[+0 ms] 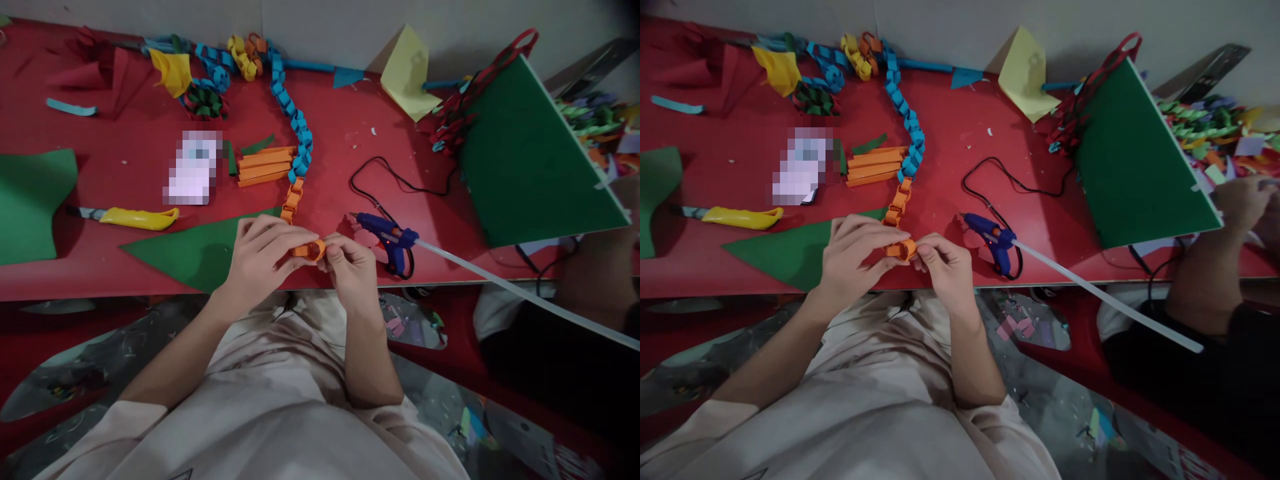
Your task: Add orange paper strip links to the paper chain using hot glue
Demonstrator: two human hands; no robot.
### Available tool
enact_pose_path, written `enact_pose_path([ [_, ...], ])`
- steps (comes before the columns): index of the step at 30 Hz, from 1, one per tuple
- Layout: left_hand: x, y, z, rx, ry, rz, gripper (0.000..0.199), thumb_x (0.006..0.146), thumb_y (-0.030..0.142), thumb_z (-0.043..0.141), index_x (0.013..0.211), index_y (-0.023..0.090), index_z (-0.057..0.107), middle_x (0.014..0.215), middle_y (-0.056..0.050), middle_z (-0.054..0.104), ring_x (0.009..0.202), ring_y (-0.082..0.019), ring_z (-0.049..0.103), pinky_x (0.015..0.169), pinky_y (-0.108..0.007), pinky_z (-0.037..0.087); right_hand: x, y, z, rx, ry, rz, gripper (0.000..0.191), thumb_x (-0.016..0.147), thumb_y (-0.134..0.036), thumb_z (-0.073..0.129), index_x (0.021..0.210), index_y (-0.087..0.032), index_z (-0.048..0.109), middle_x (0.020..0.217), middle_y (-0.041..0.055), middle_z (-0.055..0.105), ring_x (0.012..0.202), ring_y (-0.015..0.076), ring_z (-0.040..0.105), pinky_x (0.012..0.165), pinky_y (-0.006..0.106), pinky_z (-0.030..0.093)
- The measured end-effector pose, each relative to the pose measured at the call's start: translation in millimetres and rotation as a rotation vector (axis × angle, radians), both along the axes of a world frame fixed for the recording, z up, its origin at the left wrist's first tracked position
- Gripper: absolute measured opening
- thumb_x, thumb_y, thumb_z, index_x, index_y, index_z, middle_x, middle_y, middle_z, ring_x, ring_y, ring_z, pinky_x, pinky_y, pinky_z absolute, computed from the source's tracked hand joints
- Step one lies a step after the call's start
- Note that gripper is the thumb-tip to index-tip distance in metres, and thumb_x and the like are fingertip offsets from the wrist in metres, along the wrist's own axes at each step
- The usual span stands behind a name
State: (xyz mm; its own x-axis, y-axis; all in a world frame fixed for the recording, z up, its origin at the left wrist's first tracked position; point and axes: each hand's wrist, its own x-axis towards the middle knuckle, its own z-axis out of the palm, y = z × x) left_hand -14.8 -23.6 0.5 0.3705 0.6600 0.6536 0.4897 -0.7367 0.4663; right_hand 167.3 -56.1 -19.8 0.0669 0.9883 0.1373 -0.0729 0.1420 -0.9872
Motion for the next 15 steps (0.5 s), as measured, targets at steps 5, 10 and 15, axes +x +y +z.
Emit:
enact_pose_path([
  [5,-1.0,0.6,1.5,-0.048,-0.036,-0.005,0.022,0.098,0.038,0.069,0.116,0.026,0.074,0.107,-0.002,0.081,0.1,-0.021,0.07,0.089,-0.04,0.044,-1.8,-0.4,9.2,0.153,-0.237,-0.145,0.013,0.093,-0.033,0.073,0.102,-0.024,0.074,0.088,0.0019,0.072,0.075,0.0144,0.066,0.068,0.028,0.055],
  [10,-1.7,-1.1,4.5,-0.031,0.0,-0.032,0.02,0.097,0.028,0.071,0.117,0.028,0.073,0.117,-0.001,0.08,0.104,-0.02,0.07,0.09,-0.04,0.044,-2.1,3.5,12.5,0.392,-0.453,-0.225,0.009,0.092,-0.017,0.072,0.097,-0.024,0.075,0.089,0.0013,0.075,0.081,0.0141,0.067,0.076,0.029,0.054],
  [15,-1.9,-1.9,3.6,-0.047,-0.034,0.006,0.017,0.096,0.033,0.073,0.111,0.027,0.075,0.105,-0.002,0.079,0.096,-0.02,0.067,0.086,-0.04,0.043,-1.8,0.0,14.3,0.353,-0.525,-0.195,0.008,0.095,-0.016,0.066,0.095,-0.021,0.072,0.088,0.0021,0.075,0.076,0.0136,0.066,0.073,0.029,0.054],
])
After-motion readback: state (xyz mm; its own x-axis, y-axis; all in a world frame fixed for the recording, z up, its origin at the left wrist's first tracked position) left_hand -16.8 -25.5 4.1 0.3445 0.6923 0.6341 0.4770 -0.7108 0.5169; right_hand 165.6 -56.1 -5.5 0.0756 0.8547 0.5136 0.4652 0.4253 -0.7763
